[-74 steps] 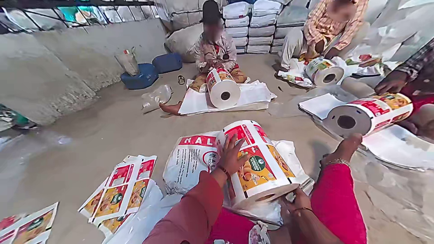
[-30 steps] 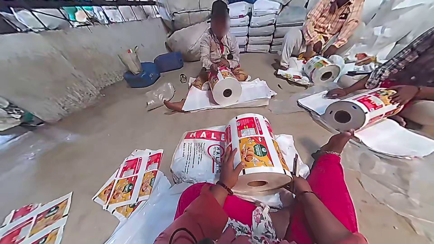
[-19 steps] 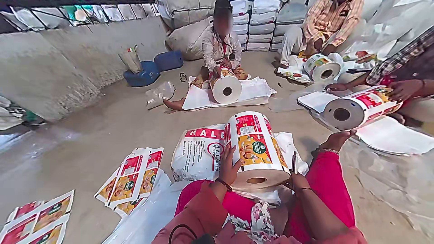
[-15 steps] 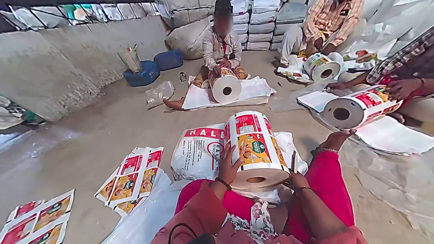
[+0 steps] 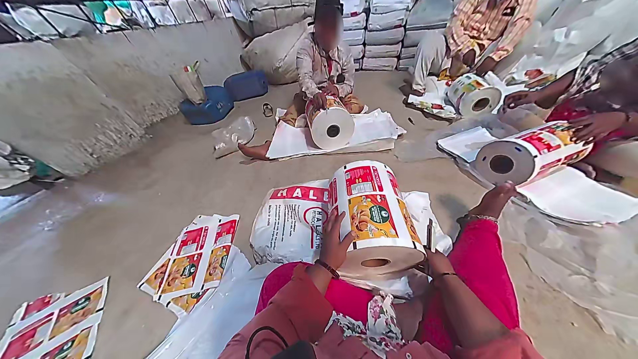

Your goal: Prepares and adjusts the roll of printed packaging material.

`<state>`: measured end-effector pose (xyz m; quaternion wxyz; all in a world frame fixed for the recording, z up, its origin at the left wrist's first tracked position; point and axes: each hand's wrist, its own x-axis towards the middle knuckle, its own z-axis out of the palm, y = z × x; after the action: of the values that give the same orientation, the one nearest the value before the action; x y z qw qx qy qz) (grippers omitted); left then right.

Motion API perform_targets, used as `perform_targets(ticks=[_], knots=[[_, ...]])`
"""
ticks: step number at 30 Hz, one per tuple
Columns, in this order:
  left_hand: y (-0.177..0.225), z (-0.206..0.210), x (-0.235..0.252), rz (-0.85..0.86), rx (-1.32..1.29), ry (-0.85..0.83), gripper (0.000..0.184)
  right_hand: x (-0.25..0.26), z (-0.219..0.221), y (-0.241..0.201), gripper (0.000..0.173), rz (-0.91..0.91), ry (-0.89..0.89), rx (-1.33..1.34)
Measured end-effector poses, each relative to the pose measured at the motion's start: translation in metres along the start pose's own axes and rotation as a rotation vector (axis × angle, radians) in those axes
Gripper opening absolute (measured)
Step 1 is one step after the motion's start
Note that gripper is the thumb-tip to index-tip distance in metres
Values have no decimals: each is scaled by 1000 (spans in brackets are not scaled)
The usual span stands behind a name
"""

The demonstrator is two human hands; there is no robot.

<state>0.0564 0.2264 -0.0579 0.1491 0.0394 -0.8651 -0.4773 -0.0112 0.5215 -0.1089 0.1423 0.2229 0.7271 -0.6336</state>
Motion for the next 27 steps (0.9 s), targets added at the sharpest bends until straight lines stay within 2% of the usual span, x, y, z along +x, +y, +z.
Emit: perform_targets(ticks=[27], knots=[[-5, 1, 1, 20, 5, 17, 68, 5, -2, -1, 38, -4, -3, -51]])
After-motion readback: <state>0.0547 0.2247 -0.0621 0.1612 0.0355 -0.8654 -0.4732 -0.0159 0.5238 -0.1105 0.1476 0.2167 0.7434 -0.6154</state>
